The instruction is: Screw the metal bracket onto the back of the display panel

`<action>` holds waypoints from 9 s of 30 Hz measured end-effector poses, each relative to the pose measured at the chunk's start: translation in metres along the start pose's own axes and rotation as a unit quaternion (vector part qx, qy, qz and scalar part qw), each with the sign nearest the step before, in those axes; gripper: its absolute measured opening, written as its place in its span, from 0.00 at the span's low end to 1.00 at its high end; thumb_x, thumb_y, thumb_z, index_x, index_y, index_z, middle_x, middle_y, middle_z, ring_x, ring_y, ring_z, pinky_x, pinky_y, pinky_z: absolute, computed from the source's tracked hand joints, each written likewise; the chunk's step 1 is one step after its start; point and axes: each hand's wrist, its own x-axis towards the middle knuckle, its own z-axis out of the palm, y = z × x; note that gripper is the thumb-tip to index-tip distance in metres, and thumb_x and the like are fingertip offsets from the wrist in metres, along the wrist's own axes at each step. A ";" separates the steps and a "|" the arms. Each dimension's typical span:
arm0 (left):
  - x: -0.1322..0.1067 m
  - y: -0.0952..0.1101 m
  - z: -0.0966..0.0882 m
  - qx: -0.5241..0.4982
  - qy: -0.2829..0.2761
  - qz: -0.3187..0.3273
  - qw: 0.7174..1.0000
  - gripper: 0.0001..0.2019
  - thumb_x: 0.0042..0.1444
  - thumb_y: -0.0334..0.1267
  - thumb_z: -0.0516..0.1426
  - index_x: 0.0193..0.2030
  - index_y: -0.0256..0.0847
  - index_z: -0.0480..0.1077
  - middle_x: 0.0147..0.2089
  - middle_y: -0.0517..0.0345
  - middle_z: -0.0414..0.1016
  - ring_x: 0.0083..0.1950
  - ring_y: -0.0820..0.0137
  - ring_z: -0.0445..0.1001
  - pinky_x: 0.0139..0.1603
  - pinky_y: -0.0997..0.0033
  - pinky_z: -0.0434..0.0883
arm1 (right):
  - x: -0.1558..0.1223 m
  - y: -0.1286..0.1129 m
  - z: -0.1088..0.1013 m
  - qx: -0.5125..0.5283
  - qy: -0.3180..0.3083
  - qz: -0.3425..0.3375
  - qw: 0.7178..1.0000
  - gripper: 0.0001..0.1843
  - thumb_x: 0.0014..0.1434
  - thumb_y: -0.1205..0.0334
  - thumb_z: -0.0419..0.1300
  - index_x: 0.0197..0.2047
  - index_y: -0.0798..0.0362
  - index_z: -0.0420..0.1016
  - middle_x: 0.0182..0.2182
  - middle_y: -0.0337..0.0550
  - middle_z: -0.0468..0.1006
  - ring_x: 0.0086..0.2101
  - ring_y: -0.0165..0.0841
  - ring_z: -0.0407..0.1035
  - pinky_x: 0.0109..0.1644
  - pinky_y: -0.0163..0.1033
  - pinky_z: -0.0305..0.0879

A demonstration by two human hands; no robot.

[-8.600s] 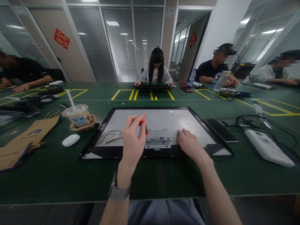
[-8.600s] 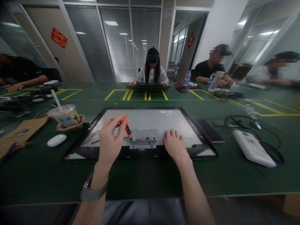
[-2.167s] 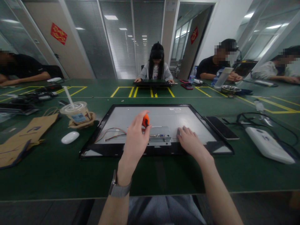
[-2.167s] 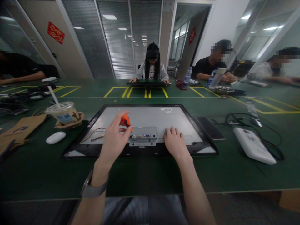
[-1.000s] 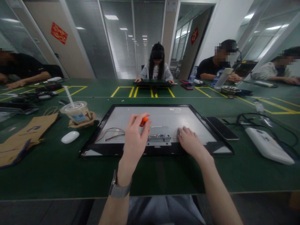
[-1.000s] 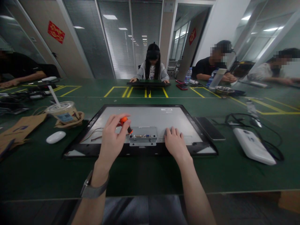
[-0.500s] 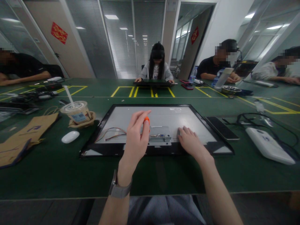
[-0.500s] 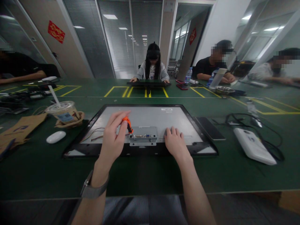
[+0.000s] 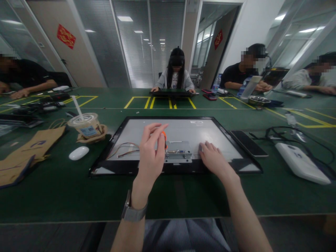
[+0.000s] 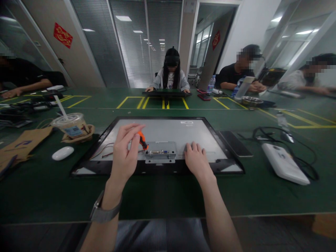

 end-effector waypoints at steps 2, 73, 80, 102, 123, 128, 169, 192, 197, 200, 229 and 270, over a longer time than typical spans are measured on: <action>0.000 0.000 0.000 -0.004 -0.005 0.004 1.000 0.14 0.67 0.29 0.48 0.53 0.40 0.71 0.49 0.52 0.71 0.44 0.72 0.72 0.41 0.71 0.74 | 0.001 0.001 0.001 -0.002 0.003 -0.003 1.000 0.25 0.70 0.62 0.41 0.67 0.60 0.59 0.67 0.62 0.58 0.65 0.50 0.54 0.63 0.56 0.56; -0.004 -0.003 0.006 0.042 -0.096 -0.006 0.994 0.18 0.63 0.29 0.52 0.59 0.44 0.63 0.50 0.52 0.72 0.41 0.70 0.73 0.43 0.67 0.72 | 0.001 0.002 0.003 -0.003 0.010 -0.008 1.000 0.26 0.69 0.63 0.40 0.66 0.61 0.60 0.66 0.62 0.59 0.64 0.51 0.55 0.62 0.56 0.57; -0.004 -0.002 0.005 0.046 -0.102 -0.014 0.994 0.18 0.63 0.29 0.52 0.59 0.43 0.63 0.49 0.53 0.72 0.40 0.70 0.73 0.43 0.68 0.72 | 0.002 0.002 0.001 -0.005 -0.009 -0.007 1.000 0.26 0.70 0.63 0.39 0.67 0.61 0.58 0.66 0.62 0.58 0.65 0.51 0.54 0.63 0.56 0.55; -0.004 -0.001 0.005 0.050 -0.103 -0.014 0.993 0.18 0.63 0.28 0.53 0.60 0.43 0.62 0.50 0.53 0.72 0.41 0.71 0.73 0.43 0.69 0.72 | 0.001 0.001 0.001 -0.005 0.001 -0.007 1.000 0.26 0.70 0.62 0.41 0.67 0.61 0.59 0.67 0.62 0.58 0.65 0.50 0.54 0.63 0.55 0.56; -0.004 0.000 0.005 0.053 -0.111 -0.018 0.992 0.19 0.63 0.28 0.53 0.60 0.43 0.62 0.51 0.53 0.71 0.42 0.71 0.73 0.42 0.69 0.72 | 0.000 0.000 0.002 -0.009 0.008 -0.002 1.000 0.25 0.70 0.62 0.41 0.66 0.60 0.59 0.67 0.62 0.59 0.65 0.50 0.54 0.63 0.55 0.57; -0.004 0.000 0.005 0.049 -0.108 -0.014 0.993 0.19 0.63 0.28 0.53 0.60 0.43 0.63 0.51 0.52 0.72 0.42 0.70 0.73 0.44 0.68 0.72 | 0.001 0.002 0.002 -0.007 0.004 -0.009 1.000 0.25 0.70 0.64 0.41 0.66 0.61 0.59 0.66 0.63 0.59 0.65 0.51 0.54 0.63 0.56 0.56; -0.005 0.001 0.004 0.037 -0.113 -0.015 0.993 0.19 0.64 0.29 0.52 0.61 0.44 0.62 0.50 0.53 0.71 0.42 0.70 0.73 0.44 0.68 0.73 | 0.000 0.001 0.002 -0.007 0.014 -0.007 1.000 0.25 0.70 0.63 0.40 0.66 0.60 0.60 0.66 0.62 0.59 0.64 0.50 0.55 0.62 0.55 0.57; -0.002 0.000 0.002 0.008 0.014 -0.006 1.000 0.13 0.66 0.31 0.49 0.53 0.39 0.71 0.48 0.52 0.72 0.46 0.69 0.73 0.43 0.68 0.76 | 0.000 0.001 0.002 -0.014 0.019 -0.013 1.000 0.25 0.69 0.63 0.40 0.65 0.61 0.61 0.65 0.62 0.61 0.63 0.50 0.56 0.61 0.55 0.58; -0.001 0.000 0.003 0.030 0.044 0.000 0.999 0.09 0.64 0.34 0.55 0.48 0.42 0.75 0.44 0.54 0.68 0.43 0.70 0.72 0.42 0.68 0.76 | -0.001 0.000 0.000 -0.009 0.011 -0.011 1.000 0.25 0.70 0.63 0.40 0.65 0.61 0.61 0.65 0.63 0.60 0.64 0.50 0.55 0.61 0.55 0.58; -0.001 0.001 0.002 0.027 0.036 0.002 0.999 0.11 0.64 0.32 0.53 0.49 0.41 0.74 0.42 0.55 0.69 0.40 0.72 0.72 0.39 0.71 0.75 | 0.000 0.000 0.001 -0.009 0.010 -0.010 1.000 0.25 0.70 0.63 0.41 0.65 0.61 0.60 0.65 0.63 0.60 0.64 0.50 0.55 0.62 0.55 0.57; -0.001 -0.001 0.002 -0.001 0.013 -0.008 1.000 0.11 0.64 0.31 0.54 0.49 0.40 0.74 0.43 0.55 0.72 0.42 0.71 0.73 0.43 0.70 0.75 | 0.003 0.002 0.003 -0.012 -0.002 -0.009 1.000 0.26 0.70 0.62 0.42 0.67 0.61 0.58 0.67 0.63 0.58 0.65 0.51 0.53 0.62 0.56 0.57; -0.001 0.000 0.000 0.017 0.025 -0.017 0.999 0.10 0.64 0.32 0.54 0.47 0.41 0.74 0.39 0.56 0.69 0.37 0.72 0.71 0.35 0.72 0.74 | -0.002 0.000 0.001 -0.016 0.011 -0.009 1.000 0.25 0.70 0.63 0.40 0.66 0.61 0.60 0.66 0.63 0.60 0.64 0.50 0.56 0.62 0.55 0.57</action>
